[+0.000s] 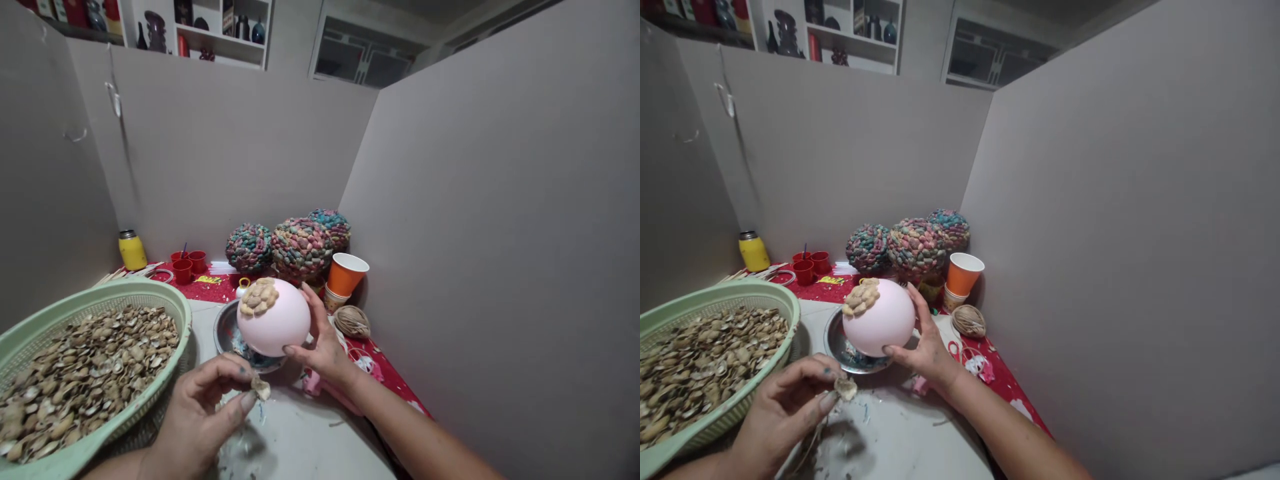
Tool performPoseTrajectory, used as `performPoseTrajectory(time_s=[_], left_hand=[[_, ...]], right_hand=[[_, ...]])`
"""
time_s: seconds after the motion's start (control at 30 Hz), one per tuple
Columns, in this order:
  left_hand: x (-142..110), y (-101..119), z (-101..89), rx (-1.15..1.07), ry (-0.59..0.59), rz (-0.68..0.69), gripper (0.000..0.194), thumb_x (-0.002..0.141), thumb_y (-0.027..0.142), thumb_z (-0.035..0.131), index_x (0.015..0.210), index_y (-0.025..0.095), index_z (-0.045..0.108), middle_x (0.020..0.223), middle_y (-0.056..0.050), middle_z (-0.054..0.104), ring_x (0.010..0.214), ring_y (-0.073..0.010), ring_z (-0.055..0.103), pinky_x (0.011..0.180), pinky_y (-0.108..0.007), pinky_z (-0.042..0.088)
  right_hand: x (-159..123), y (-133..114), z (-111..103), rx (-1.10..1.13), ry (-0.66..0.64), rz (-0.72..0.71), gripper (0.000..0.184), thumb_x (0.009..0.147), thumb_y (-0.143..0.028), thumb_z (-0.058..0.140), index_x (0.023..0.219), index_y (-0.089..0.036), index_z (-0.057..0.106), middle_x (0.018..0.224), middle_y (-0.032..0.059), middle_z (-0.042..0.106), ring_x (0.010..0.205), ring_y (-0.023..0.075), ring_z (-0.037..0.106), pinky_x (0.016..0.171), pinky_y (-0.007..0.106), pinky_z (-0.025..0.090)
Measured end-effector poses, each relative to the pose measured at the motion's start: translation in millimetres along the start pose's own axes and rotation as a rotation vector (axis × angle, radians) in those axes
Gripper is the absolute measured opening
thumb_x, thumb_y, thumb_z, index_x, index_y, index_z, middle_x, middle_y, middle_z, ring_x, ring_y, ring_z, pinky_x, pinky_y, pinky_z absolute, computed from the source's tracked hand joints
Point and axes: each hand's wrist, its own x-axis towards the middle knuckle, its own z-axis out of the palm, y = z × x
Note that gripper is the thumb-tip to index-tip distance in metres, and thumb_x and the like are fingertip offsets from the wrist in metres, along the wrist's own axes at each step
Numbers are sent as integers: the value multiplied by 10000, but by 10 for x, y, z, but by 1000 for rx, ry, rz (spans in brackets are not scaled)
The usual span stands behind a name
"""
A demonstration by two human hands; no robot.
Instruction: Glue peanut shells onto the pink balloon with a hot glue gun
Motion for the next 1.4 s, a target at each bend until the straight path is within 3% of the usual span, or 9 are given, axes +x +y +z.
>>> performPoseTrajectory(time_s=[0.2, 0.3, 0.4, 0.53, 0.67, 0.83, 1.0, 1.4], left_hand=[[40, 275, 36, 146, 13, 199, 160, 784, 139, 767, 875, 269, 752, 830, -21, 750, 794, -156, 719, 703, -204, 600], [-25, 403, 46, 240, 31, 313, 183, 792, 167, 773, 913, 303, 749, 826, -8, 761, 784, -161, 725, 675, -212, 612], [-124, 508, 26, 345, 74, 378, 171, 793, 208, 784, 918, 318, 746, 804, 1, 768, 774, -177, 730, 681, -246, 636], [-216, 641, -26, 467, 150, 429, 178, 789, 212, 779, 923, 322, 740, 816, 8, 774, 782, -196, 740, 704, -278, 656], [-159, 749, -19, 575, 119, 432, 237, 799, 141, 727, 957, 318, 723, 885, 7, 769, 837, -184, 738, 766, -262, 646], [-3, 739, 111, 839, 27, 572, 322, 810, 60, 684, 1061, 260, 668, 971, -33, 755, 941, -193, 716, 871, -319, 597], [102, 678, 274, 1038, 15, 750, 296, 824, 43, 654, 1068, 204, 611, 953, -55, 742, 912, -175, 711, 845, -290, 576], [227, 559, 335, 1273, 2, 817, 196, 864, 101, 630, 1050, 157, 598, 957, -108, 736, 904, -226, 703, 837, -346, 570]], right_hand=[[-46, -166, 14, 338, 24, -7, 1079, 750, -585, 783, 1556, -345, 108, 1607, 118, 285, 1422, 314, 397, 1135, 517, 357], [-83, -161, 3, 367, 40, -32, 1115, 751, -612, 767, 1561, -322, 57, 1616, 135, 258, 1423, 326, 395, 1118, 512, 385], [-126, -102, -35, 235, 49, -87, 1119, 748, -614, 766, 1566, -292, 73, 1592, 149, 297, 1417, 332, 401, 1141, 511, 357], [-150, -102, -82, -96, 140, -232, 1023, 727, -539, 806, 1540, -297, 234, 1562, 133, 325, 1417, 358, 381, 1177, 528, 307], [-154, -245, -65, -316, 183, -347, 997, 753, -424, 811, 1550, -336, 219, 1547, 115, 317, 1442, 368, 327, 1180, 550, 305], [-206, -388, 7, -341, 139, -332, 991, 785, -375, 793, 1560, -348, 177, 1559, 114, 276, 1453, 362, 308, 1188, 550, 296], [-247, -435, 47, -315, 122, -311, 994, 779, -364, 803, 1556, -368, 183, 1571, 99, 263, 1462, 354, 294, 1196, 541, 287], [-284, -394, 99, -338, 100, -278, 1035, 745, -347, 819, 1551, -376, 170, 1574, 113, 254, 1440, 384, 329, 1163, 571, 337]])
